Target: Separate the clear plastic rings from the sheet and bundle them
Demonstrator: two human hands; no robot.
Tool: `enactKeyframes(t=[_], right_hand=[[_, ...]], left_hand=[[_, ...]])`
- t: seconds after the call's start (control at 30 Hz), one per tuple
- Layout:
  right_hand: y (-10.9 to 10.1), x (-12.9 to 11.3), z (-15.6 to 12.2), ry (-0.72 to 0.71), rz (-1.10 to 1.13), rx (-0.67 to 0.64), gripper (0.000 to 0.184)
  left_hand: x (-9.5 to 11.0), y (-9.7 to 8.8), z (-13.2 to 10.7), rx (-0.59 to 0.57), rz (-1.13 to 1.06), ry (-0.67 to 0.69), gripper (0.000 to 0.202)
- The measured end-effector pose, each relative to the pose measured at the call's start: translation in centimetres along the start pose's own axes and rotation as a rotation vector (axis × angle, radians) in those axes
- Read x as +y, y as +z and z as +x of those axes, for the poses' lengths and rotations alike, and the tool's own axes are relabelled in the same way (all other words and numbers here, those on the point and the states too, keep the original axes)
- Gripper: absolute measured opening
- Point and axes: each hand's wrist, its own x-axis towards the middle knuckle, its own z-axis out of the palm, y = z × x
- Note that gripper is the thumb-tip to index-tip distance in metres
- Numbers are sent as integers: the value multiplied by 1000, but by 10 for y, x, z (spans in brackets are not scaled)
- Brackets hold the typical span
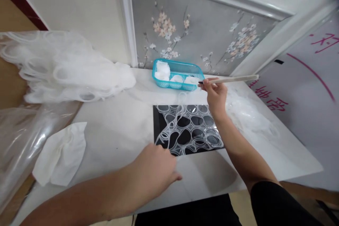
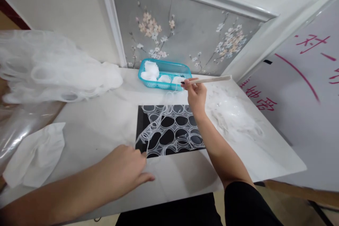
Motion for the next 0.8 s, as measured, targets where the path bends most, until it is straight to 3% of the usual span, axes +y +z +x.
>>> enactKeyframes(t=[0.1, 0.17, 0.27, 0.37, 0.43, 0.57, 0.67, 0.8], right_hand=[[-14, -9, -28, 90, 2, -144, 21], [-33, -11, -47, 206, 0, -270, 21], [-72, -14, -69, 385, 41, -441, 21], [-112, -20, -82, 467, 38, -639, 18], [-129, -25, -87, 492, -12, -776, 18], [-141, -33, -94, 566, -68, -949, 19], [-140, -37, -94, 625, -55, -1099, 22], [-144, -45, -88, 720, -142, -1338, 26]], left_hand=[[-22, -17, 5, 100, -11, -76, 37], [-47, -23, 18, 121, 3, -216, 34], [-88, -13, 47, 245, -27, -408, 35], [-112, 8, 73, 295, -168, -376, 45], [-113, 21, 86, 329, -242, -372, 49], [-99, 30, 100, 341, -311, -359, 27], [-97, 24, 101, 331, -245, -390, 19], [-113, 2, 88, 554, 43, -547, 30]])
